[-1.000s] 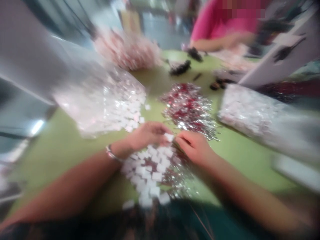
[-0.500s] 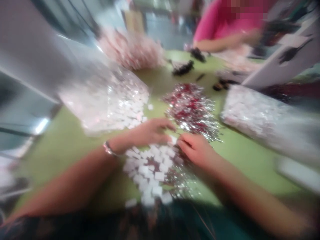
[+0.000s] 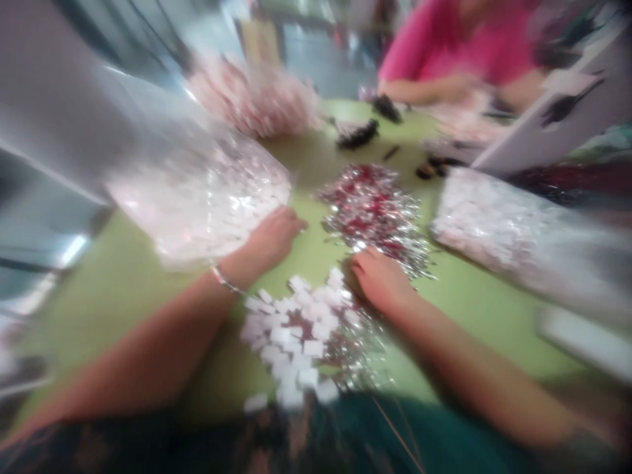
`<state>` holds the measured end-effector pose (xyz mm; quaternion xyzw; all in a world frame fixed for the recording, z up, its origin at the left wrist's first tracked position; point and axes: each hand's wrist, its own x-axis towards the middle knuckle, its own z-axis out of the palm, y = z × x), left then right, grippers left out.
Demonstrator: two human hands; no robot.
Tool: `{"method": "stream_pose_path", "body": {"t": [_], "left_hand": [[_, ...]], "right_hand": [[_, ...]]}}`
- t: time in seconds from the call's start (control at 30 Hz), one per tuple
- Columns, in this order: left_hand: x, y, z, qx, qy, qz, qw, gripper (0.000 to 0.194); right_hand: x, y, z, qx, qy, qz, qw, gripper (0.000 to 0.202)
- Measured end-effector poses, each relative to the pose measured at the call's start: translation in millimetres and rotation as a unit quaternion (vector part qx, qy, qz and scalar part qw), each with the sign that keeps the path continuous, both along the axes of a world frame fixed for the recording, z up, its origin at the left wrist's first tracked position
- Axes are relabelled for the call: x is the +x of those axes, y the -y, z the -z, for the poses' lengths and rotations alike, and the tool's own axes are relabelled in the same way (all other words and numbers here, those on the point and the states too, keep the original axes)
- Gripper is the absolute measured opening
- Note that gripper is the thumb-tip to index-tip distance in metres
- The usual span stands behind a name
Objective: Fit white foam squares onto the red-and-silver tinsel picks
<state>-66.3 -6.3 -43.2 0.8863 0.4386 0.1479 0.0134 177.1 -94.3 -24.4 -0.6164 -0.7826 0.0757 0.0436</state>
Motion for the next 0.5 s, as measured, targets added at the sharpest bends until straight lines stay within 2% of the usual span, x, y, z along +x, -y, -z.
{"method": "stream_pose_path", "body": {"t": [0.07, 0.17, 0.27, 0.37, 0.43, 0.5], "left_hand": [[0.7, 1.9, 0.8, -0.021, 0.047, 0.002, 0.999, 0.032], [4.1, 5.9, 2.9, -0.056, 0.084, 0.028, 0.994, 0.028], [9.9, 11.9, 3.6, -0.077, 0.096, 0.032, 0.992, 0.029], [16.8, 20.7, 0.4, -0.124, 0.151, 0.005, 0.981, 0.024], [21.0, 28.0, -3.5, -0.200, 0.243, -0.027, 0.949, 0.023], [24.6, 35.4, -7.4, -0.292, 0.336, -0.052, 0.894, 0.030]], "right_hand": [[-5.5, 1.4, 1.7, 0.002, 0.030, 0.008, 1.000, 0.016], [-7.9, 5.7, -2.6, 0.009, 0.017, 0.021, 1.000, 0.015], [-2.9, 9.1, -10.3, 0.010, -0.056, 0.047, 0.997, 0.015], [4.0, 11.1, -15.6, 0.024, -0.138, 0.048, 0.989, 0.013], [7.2, 12.3, -16.4, 0.041, -0.184, 0.026, 0.982, 0.012], [8.5, 14.1, -15.9, 0.058, -0.213, -0.006, 0.975, 0.015]]}}
